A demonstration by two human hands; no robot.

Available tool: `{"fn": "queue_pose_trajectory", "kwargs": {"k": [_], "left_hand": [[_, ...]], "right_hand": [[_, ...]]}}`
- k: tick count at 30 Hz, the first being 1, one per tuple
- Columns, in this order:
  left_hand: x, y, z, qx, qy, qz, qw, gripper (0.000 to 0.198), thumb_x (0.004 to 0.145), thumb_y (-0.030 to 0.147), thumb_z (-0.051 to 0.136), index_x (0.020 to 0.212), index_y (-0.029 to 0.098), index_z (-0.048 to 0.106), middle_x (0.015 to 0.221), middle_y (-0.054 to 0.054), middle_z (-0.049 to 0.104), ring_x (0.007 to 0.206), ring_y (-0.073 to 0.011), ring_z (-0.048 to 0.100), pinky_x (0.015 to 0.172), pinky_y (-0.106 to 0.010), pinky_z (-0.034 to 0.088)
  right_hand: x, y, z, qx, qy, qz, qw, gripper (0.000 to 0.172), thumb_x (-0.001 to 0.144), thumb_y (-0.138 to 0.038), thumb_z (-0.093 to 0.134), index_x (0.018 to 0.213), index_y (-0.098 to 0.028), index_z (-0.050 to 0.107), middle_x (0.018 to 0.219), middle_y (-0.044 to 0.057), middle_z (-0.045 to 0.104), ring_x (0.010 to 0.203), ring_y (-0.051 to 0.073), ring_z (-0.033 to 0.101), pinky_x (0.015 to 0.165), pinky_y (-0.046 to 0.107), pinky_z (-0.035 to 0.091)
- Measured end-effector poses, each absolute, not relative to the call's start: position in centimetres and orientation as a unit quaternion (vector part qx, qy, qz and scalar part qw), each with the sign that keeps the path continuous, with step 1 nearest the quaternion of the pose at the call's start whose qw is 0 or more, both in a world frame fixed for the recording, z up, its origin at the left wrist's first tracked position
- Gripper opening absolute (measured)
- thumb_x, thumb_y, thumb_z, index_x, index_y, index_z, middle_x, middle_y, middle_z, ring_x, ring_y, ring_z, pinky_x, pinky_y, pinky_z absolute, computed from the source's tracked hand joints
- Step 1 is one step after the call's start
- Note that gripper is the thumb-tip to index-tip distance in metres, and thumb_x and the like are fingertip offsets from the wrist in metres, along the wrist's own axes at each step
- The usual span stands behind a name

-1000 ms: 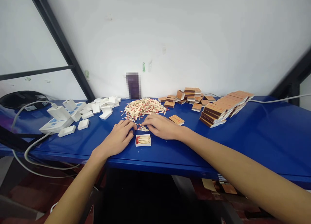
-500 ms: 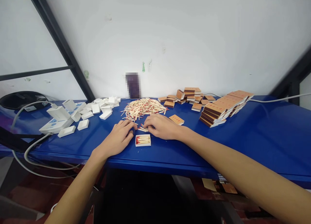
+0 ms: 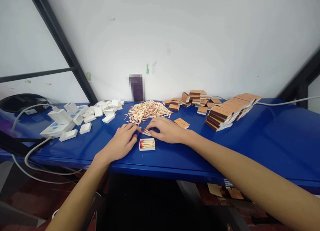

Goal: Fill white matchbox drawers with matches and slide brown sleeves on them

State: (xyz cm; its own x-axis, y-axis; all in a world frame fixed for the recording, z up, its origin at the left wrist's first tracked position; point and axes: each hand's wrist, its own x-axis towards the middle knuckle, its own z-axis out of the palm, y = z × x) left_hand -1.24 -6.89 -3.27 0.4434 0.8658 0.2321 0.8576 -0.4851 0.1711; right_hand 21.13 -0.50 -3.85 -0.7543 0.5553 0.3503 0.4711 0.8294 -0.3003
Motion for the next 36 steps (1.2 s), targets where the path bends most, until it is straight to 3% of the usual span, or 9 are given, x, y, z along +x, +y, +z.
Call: {"fn": "queue_pose_trajectory", "kwargs": {"k": [10, 19, 31, 36], "left_hand": [[-1.3, -6.9, -3.2, 0.851, 0.504, 0.144, 0.014, 0.029, 0.097, 0.023, 0.035, 0.117, 0.024, 0.056, 0.117, -0.007, 0.057, 0.109, -0.0259, 0.049, 0.093, -0.044, 0.04], [-1.3, -6.9, -3.3, 0.851, 0.504, 0.147, 0.014, 0.03, 0.097, 0.021, 0.036, 0.12, 0.023, 0.054, 0.118, -0.007, 0.058, 0.109, -0.026, 0.049, 0.093, -0.044, 0.04], [-1.3, -6.9, -3.3, 0.85, 0.507, 0.146, 0.013, 0.029, 0.097, 0.022, 0.035, 0.118, 0.022, 0.054, 0.12, -0.008, 0.058, 0.109, -0.026, 0.049, 0.092, -0.044, 0.04], [-1.3, -6.8, -3.4, 0.85, 0.504, 0.151, 0.013, 0.028, 0.097, 0.022, 0.036, 0.119, 0.023, 0.053, 0.12, -0.007, 0.058, 0.11, -0.0257, 0.049, 0.092, -0.044, 0.04]], "right_hand": [[21.1, -0.5, -3.5, -0.267, -0.933, 0.119, 0.211, 0.029, 0.096, -0.039, 0.053, 0.108, -0.021, 0.072, 0.105, 0.008, 0.069, 0.1, 0.023, 0.061, 0.092, 0.04, 0.046], [20.3, -0.1, -3.3, -0.317, -0.913, 0.13, 0.224, 0.034, 0.086, -0.05, 0.065, 0.099, -0.02, 0.075, 0.103, 0.009, 0.068, 0.099, 0.024, 0.06, 0.087, 0.038, 0.046], [20.3, -0.2, -3.3, -0.333, -0.911, 0.122, 0.212, 0.015, 0.083, -0.019, 0.063, 0.093, -0.02, 0.074, 0.09, 0.005, 0.066, 0.085, 0.019, 0.06, 0.075, 0.03, 0.044], [20.4, -0.1, -3.5, -0.319, -0.917, 0.124, 0.207, 0.011, 0.087, -0.02, 0.058, 0.089, -0.019, 0.069, 0.09, 0.005, 0.064, 0.086, 0.019, 0.058, 0.075, 0.031, 0.042]]}}
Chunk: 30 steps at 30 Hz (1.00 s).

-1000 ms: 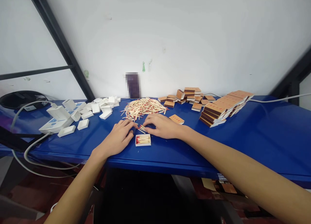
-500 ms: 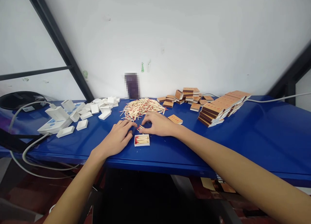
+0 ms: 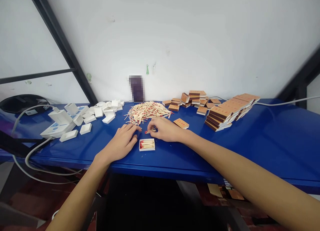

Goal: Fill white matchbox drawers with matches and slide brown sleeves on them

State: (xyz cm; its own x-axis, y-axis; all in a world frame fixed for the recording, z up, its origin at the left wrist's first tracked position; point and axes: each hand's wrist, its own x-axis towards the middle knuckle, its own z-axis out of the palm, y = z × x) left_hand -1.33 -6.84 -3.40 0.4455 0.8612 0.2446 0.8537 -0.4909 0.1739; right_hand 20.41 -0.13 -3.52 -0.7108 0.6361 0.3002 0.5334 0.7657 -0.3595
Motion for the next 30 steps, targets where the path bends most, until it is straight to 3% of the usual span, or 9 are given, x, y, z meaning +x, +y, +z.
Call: {"fn": "queue_pose_trajectory", "kwargs": {"k": [14, 21, 30], "left_hand": [[-1.3, -6.9, -3.4, 0.85, 0.506, 0.146, 0.007, 0.026, 0.098, 0.022, 0.035, 0.116, 0.022, 0.054, 0.118, -0.006, 0.058, 0.109, -0.0256, 0.05, 0.092, -0.044, 0.04], [-1.2, -6.9, -3.4, 0.851, 0.505, 0.146, 0.004, 0.026, 0.098, 0.022, 0.036, 0.117, 0.022, 0.054, 0.117, -0.006, 0.058, 0.108, -0.0255, 0.05, 0.092, -0.044, 0.041], [-1.3, -6.9, -3.4, 0.853, 0.502, 0.145, -0.002, 0.026, 0.098, 0.022, 0.036, 0.116, 0.022, 0.055, 0.114, -0.007, 0.058, 0.105, -0.0257, 0.05, 0.088, -0.043, 0.041]], "right_hand": [[20.7, -1.1, -3.3, -0.289, -0.947, 0.055, 0.13, 0.021, 0.1, -0.024, 0.036, 0.096, -0.017, 0.055, 0.096, 0.011, 0.059, 0.084, 0.022, 0.055, 0.077, 0.035, 0.043], [20.7, -1.5, -3.3, -0.286, -0.952, -0.015, 0.111, 0.018, 0.098, -0.015, 0.035, 0.099, -0.015, 0.053, 0.096, 0.012, 0.059, 0.082, 0.022, 0.052, 0.076, 0.036, 0.04], [20.4, -3.4, -1.7, -0.268, -0.948, 0.071, 0.155, 0.02, 0.102, -0.024, 0.034, 0.097, -0.017, 0.052, 0.095, 0.01, 0.058, 0.082, 0.021, 0.051, 0.077, 0.035, 0.041]]}}
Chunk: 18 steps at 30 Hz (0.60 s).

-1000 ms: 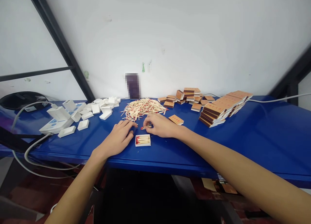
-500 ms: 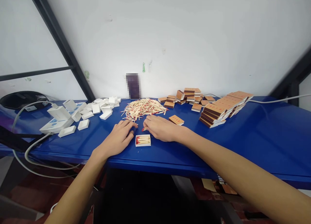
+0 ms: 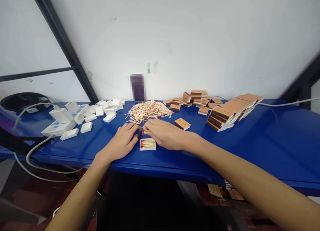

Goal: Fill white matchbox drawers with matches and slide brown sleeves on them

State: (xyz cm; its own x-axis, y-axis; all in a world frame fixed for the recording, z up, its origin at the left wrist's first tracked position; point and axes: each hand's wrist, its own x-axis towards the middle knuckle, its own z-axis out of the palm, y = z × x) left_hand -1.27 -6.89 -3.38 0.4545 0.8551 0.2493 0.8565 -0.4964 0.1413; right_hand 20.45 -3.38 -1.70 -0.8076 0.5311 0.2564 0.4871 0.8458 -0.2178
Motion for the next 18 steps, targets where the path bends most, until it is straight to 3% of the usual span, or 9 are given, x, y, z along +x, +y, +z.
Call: {"fn": "queue_pose_trajectory", "kwargs": {"k": [5, 11, 18], "left_hand": [[-1.3, -6.9, -3.4, -0.855, -0.498, -0.147, 0.003, 0.026, 0.098, 0.021, 0.036, 0.115, 0.021, 0.056, 0.114, -0.007, 0.058, 0.104, -0.0255, 0.05, 0.088, -0.043, 0.042], [-1.2, -6.9, -3.4, -0.853, -0.498, -0.153, 0.001, 0.027, 0.097, 0.021, 0.037, 0.116, 0.022, 0.056, 0.113, -0.007, 0.058, 0.103, -0.0255, 0.05, 0.087, -0.042, 0.042], [-1.4, -6.8, -3.4, -0.855, -0.493, -0.162, -0.006, 0.026, 0.097, 0.021, 0.038, 0.114, 0.022, 0.057, 0.114, -0.007, 0.059, 0.105, -0.0252, 0.051, 0.088, -0.043, 0.042]], "right_hand": [[20.4, -4.3, -1.6, -0.23, -0.96, 0.07, 0.146, 0.023, 0.102, -0.026, 0.035, 0.098, -0.016, 0.055, 0.092, 0.009, 0.058, 0.081, 0.02, 0.052, 0.077, 0.034, 0.041], [20.2, -4.4, -1.7, -0.235, -0.96, 0.066, 0.135, 0.01, 0.094, -0.021, 0.05, 0.092, -0.018, 0.06, 0.084, 0.004, 0.058, 0.076, 0.018, 0.052, 0.072, 0.031, 0.04], [20.3, -4.6, -1.3, -0.24, -0.954, 0.076, 0.163, 0.009, 0.091, -0.021, 0.054, 0.09, -0.017, 0.062, 0.083, 0.004, 0.059, 0.075, 0.017, 0.053, 0.072, 0.029, 0.04]]}}
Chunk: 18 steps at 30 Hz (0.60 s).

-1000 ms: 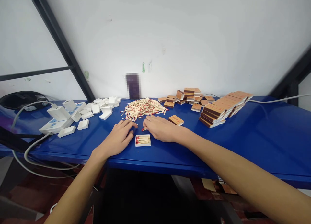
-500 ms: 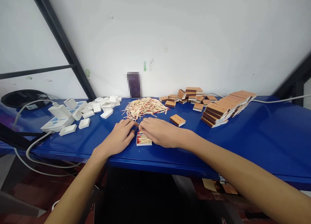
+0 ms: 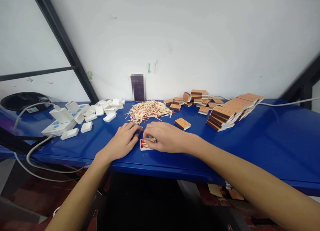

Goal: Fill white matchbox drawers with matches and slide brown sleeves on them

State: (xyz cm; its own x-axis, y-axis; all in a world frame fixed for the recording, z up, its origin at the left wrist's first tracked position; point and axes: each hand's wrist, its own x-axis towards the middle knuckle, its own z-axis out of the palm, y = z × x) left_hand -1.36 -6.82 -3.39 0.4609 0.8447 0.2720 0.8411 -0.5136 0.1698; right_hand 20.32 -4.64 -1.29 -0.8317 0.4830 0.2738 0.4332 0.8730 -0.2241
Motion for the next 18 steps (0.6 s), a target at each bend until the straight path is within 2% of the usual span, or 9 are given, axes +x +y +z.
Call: {"fn": "queue_pose_trajectory", "kwargs": {"k": [6, 9, 12, 14, 18], "left_hand": [[-1.2, -7.3, -2.7, 0.881, 0.396, 0.251, 0.064, 0.023, 0.097, 0.018, 0.039, 0.109, 0.022, 0.059, 0.11, -0.003, 0.063, 0.106, -0.0199, 0.056, 0.095, -0.037, 0.042], [-1.1, -7.8, -2.3, 0.895, 0.348, 0.26, 0.099, 0.018, 0.092, 0.023, 0.052, 0.107, 0.022, 0.061, 0.108, -0.003, 0.065, 0.104, -0.02, 0.057, 0.096, -0.036, 0.044], [-1.0, -8.1, -2.1, 0.903, 0.32, 0.26, 0.121, 0.027, 0.082, 0.027, 0.065, 0.109, 0.022, 0.064, 0.111, -0.004, 0.064, 0.104, -0.0211, 0.058, 0.097, -0.035, 0.046], [-1.0, -8.1, -2.2, 0.905, 0.318, 0.254, 0.127, 0.031, 0.081, 0.028, 0.067, 0.111, 0.023, 0.067, 0.112, -0.004, 0.064, 0.105, -0.0213, 0.058, 0.098, -0.036, 0.046], [-1.1, -7.9, -2.5, 0.906, 0.33, 0.234, 0.127, 0.027, 0.082, 0.023, 0.066, 0.108, 0.025, 0.072, 0.11, -0.004, 0.066, 0.105, -0.0214, 0.059, 0.097, -0.036, 0.046]], "right_hand": [[20.9, -2.8, -1.9, -0.294, -0.929, 0.059, 0.218, 0.016, 0.092, -0.017, 0.046, 0.096, -0.017, 0.062, 0.089, 0.006, 0.065, 0.08, 0.017, 0.056, 0.07, 0.029, 0.038], [21.3, -1.6, -2.4, -0.34, -0.918, 0.055, 0.195, 0.018, 0.091, -0.019, 0.048, 0.099, -0.016, 0.065, 0.082, 0.005, 0.066, 0.075, 0.018, 0.057, 0.067, 0.028, 0.036], [21.5, -0.8, -2.7, -0.365, -0.913, 0.087, 0.159, 0.025, 0.094, -0.03, 0.051, 0.105, -0.015, 0.067, 0.07, 0.003, 0.064, 0.064, 0.016, 0.055, 0.062, 0.027, 0.034], [21.5, -0.5, -2.9, -0.369, -0.912, 0.099, 0.151, 0.025, 0.094, -0.033, 0.051, 0.101, -0.016, 0.068, 0.069, 0.003, 0.064, 0.062, 0.015, 0.053, 0.061, 0.027, 0.033], [21.4, -0.2, -3.1, -0.367, -0.911, 0.11, 0.153, 0.018, 0.091, -0.027, 0.051, 0.085, -0.017, 0.065, 0.072, 0.003, 0.062, 0.063, 0.014, 0.05, 0.06, 0.026, 0.032]]}}
